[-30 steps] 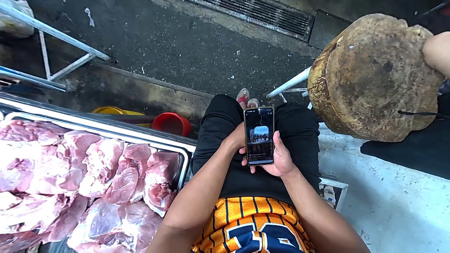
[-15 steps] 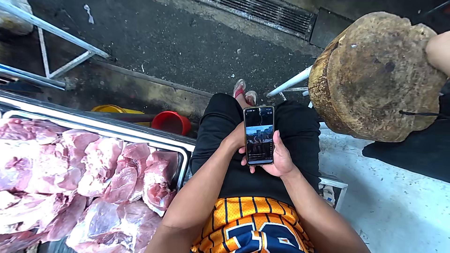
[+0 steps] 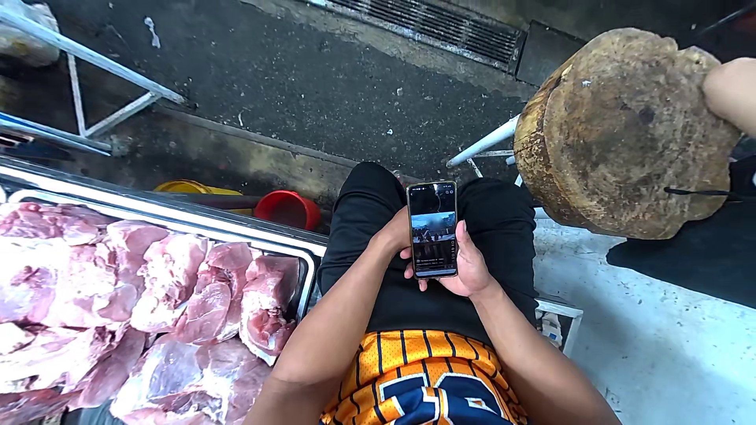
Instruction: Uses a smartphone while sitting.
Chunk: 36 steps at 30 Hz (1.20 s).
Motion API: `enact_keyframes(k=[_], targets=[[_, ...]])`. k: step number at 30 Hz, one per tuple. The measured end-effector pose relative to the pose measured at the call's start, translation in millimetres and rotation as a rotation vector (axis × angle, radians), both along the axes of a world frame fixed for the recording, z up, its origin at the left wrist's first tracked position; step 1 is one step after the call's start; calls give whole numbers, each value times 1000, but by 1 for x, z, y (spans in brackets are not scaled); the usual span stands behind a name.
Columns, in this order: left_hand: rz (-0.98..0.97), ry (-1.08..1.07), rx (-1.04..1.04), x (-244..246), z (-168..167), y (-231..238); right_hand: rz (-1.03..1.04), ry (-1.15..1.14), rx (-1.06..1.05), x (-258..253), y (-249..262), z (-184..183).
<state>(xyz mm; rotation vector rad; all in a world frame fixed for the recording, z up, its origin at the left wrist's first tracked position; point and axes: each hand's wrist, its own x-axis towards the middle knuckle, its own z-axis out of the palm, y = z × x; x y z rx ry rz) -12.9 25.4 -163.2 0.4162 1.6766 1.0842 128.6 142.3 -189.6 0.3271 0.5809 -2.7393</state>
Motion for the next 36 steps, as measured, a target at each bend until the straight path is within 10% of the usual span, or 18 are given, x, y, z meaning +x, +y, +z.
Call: enact_keyframes(k=[36], targets=[[61, -78, 36, 2, 0, -3, -2, 13, -19, -1, -1, 4]])
